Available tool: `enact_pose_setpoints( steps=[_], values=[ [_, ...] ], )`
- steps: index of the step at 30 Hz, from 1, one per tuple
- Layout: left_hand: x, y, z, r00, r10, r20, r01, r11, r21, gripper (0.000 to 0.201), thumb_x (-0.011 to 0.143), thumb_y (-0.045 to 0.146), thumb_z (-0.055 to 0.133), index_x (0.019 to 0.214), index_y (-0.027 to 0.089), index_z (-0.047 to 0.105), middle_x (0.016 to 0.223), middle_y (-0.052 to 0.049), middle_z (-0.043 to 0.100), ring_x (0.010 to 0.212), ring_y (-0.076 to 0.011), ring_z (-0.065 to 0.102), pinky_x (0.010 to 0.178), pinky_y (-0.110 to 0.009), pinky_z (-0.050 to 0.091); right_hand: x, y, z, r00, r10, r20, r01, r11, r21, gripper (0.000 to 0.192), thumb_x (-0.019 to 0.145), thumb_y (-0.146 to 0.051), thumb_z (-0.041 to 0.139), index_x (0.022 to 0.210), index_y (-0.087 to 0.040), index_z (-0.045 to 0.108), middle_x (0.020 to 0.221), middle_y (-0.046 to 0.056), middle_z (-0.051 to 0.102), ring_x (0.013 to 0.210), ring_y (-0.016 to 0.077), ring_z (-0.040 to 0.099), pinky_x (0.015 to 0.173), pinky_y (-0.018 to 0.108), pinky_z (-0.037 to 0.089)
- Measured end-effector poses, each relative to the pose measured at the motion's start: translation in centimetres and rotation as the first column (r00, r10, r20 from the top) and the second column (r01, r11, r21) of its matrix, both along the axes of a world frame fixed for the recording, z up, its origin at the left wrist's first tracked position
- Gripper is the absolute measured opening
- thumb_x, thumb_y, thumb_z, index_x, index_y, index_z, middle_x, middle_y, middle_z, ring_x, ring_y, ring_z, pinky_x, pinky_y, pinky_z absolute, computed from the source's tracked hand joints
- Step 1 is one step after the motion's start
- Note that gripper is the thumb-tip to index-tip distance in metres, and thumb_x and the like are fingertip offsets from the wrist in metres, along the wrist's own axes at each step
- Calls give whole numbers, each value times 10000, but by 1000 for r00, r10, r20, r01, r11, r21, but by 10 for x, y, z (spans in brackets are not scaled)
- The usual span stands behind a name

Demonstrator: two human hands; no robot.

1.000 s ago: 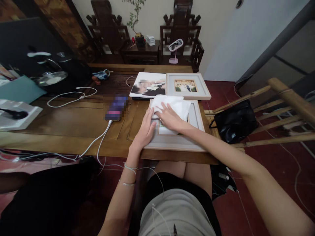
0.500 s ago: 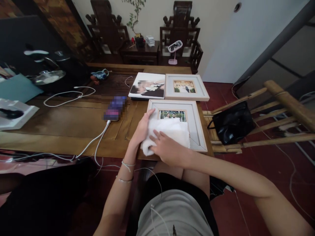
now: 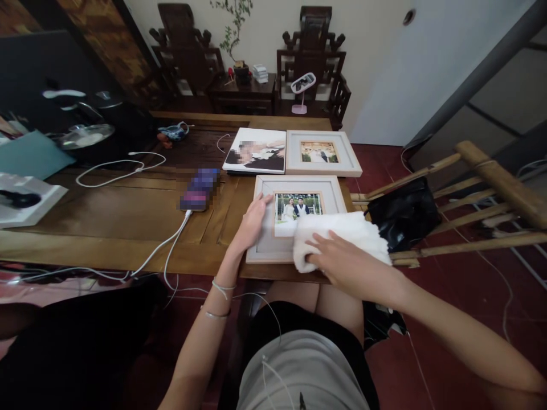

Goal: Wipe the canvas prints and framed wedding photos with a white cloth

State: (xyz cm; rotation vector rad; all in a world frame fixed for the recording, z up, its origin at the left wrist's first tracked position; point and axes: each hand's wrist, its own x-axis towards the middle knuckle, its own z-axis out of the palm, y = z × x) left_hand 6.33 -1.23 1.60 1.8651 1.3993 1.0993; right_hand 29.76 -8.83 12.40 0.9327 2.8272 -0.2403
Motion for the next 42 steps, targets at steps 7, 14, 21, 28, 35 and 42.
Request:
enact_pose_setpoints(
  steps=[7,14,21,28,35,42],
  values=[
    [2,-3,3,997,32,71,-35,999,42,515,1021,452,201,1279,209,575,1410,-77,533,1407,-196,355,1180,-448,258,-77,-6,-37,982,109,-157,-89,988,129,293,878,-165,488,1123,-107,639,1305,220,563,1284,379,450,1056,568,327],
    [4,-3,5,992,37,-121,-17,986,164,444,1012,390,270,1224,165,589,1333,-108,592,1363,-223,426,1154,-456,317,-46,-8,-25,997,45,-57,-41,996,73,316,825,-65,515,1106,-117,649,1373,217,520,1336,363,409,1060,594,342],
    [4,-3,1,989,33,-145,-4,981,196,362,996,334,341,1209,167,581,1308,-125,604,1369,-251,417,1139,-471,336,28,-15,-1,985,-168,27,167,986,25,417,715,68,494,1021,-138,689,1334,198,565,1310,344,458,1042,587,391],
    [3,-3,2,992,52,-119,-28,981,194,305,993,312,370,1149,189,603,1262,-108,636,1348,-255,447,1117,-479,369,3,-6,-19,996,-42,-78,45,998,34,383,730,31,544,1069,-93,671,1365,245,515,1315,366,442,1059,553,390],
    [0,-1,-3,986,19,-167,20,974,226,274,971,254,427,1173,164,589,1277,-131,622,1355,-254,437,1125,-487,358,-33,-2,-33,994,69,-84,-66,997,41,371,785,-39,548,1140,-95,638,1445,218,446,1388,354,333,1119,550,299],
    [-2,-1,-3,983,11,-181,30,973,227,283,961,236,452,1210,169,566,1296,-140,607,1357,-259,433,1114,-498,365,33,-24,-19,979,-201,20,199,977,75,488,714,80,433,1096,-125,656,1391,208,511,1359,353,387,1064,575,373]
  ],
)
